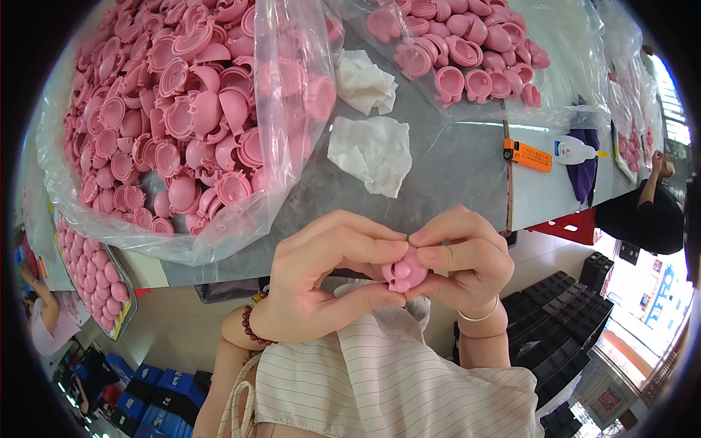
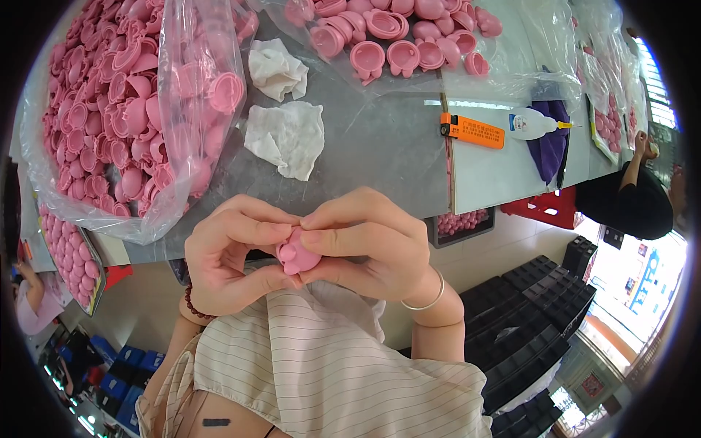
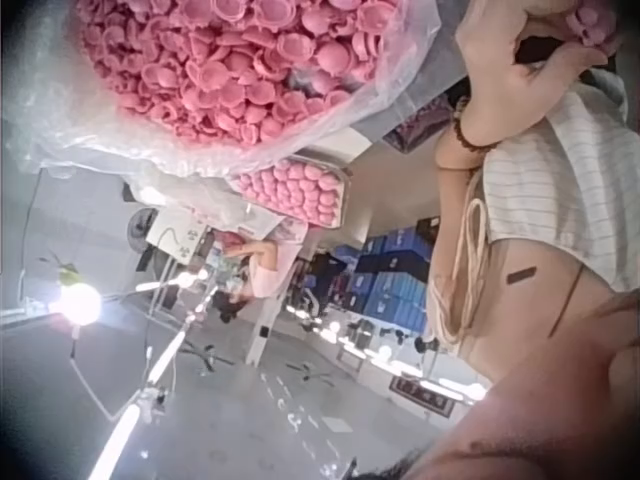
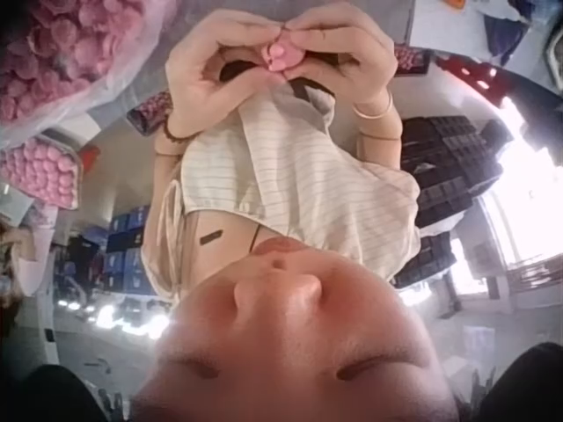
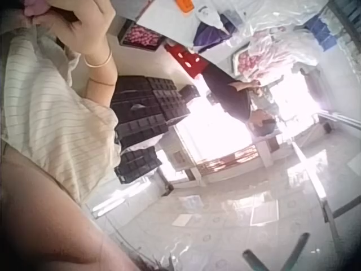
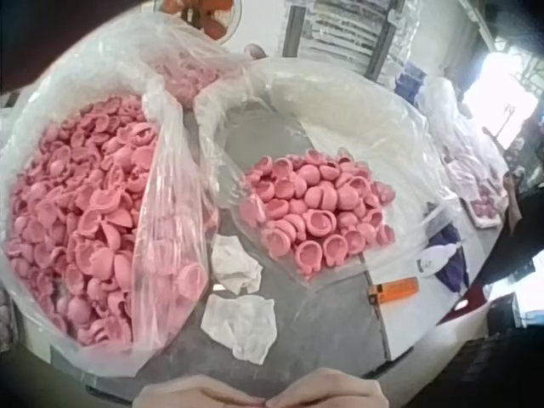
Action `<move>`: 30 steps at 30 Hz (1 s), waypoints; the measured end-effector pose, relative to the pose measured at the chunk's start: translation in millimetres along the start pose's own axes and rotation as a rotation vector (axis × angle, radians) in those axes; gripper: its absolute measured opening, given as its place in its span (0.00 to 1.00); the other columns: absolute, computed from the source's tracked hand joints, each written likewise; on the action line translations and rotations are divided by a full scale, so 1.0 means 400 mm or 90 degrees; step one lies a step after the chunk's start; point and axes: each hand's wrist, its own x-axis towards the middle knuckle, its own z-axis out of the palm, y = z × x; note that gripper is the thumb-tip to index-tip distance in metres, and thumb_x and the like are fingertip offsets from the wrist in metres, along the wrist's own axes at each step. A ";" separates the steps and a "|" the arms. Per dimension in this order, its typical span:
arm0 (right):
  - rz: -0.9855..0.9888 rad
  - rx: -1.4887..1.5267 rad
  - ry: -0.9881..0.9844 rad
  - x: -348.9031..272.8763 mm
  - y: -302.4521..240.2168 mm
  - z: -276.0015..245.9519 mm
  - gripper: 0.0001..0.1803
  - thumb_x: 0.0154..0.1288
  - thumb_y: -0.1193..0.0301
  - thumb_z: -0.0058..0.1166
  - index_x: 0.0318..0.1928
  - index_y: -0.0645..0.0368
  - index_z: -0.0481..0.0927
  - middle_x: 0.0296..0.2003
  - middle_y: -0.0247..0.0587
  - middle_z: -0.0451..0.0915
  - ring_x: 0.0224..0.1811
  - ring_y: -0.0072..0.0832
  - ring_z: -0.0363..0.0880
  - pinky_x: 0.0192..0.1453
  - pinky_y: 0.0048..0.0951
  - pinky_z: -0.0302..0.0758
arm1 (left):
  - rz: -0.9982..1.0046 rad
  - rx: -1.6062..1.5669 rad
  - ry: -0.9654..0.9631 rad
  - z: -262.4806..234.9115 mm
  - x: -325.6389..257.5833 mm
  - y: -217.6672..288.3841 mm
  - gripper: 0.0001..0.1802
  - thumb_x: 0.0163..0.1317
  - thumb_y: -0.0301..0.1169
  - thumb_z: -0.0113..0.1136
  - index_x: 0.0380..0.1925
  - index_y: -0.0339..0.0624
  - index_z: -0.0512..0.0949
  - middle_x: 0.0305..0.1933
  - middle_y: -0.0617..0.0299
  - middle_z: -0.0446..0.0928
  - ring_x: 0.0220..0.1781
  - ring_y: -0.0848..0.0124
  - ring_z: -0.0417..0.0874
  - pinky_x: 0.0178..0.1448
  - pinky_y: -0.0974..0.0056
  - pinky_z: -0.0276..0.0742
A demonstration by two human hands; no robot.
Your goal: Applying glue to pink plastic spherical halves and pressing them together to form a whole sphere, then placing finished parts into a tray.
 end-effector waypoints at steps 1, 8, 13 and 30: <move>0.000 0.001 -0.001 0.000 -0.002 0.001 0.18 0.36 0.73 0.66 0.33 0.60 0.77 0.34 0.42 0.74 0.28 0.26 0.73 0.28 0.19 0.70 | 0.000 0.001 0.001 -0.003 0.001 -0.001 0.20 0.37 0.17 0.66 0.34 0.32 0.71 0.41 0.48 0.69 0.41 0.66 0.76 0.43 0.69 0.75; -0.129 -0.218 -0.006 -0.003 -0.039 0.007 0.15 0.37 0.74 0.65 0.31 0.57 0.78 0.31 0.38 0.71 0.27 0.27 0.71 0.25 0.22 0.69 | -0.066 -0.228 0.008 0.007 0.004 -0.023 0.28 0.33 0.18 0.68 0.40 0.30 0.70 0.46 0.44 0.68 0.44 0.65 0.75 0.45 0.67 0.74; -0.250 -0.403 -0.020 -0.034 -0.044 0.013 0.11 0.41 0.76 0.60 0.29 0.56 0.75 0.32 0.34 0.68 0.31 0.31 0.69 0.24 0.25 0.67 | -0.069 -0.216 0.008 0.012 0.007 -0.026 0.30 0.32 0.22 0.71 0.40 0.29 0.71 0.42 0.44 0.72 0.43 0.66 0.76 0.44 0.67 0.74; 0.176 -0.571 0.566 0.007 0.098 -0.333 0.18 0.53 0.69 0.55 0.42 0.68 0.72 0.32 0.37 0.74 0.32 0.19 0.68 0.37 0.18 0.67 | -0.035 -0.199 0.105 -0.011 -0.001 -0.012 0.26 0.32 0.39 0.72 0.30 0.31 0.76 0.28 0.52 0.75 0.30 0.68 0.76 0.32 0.69 0.73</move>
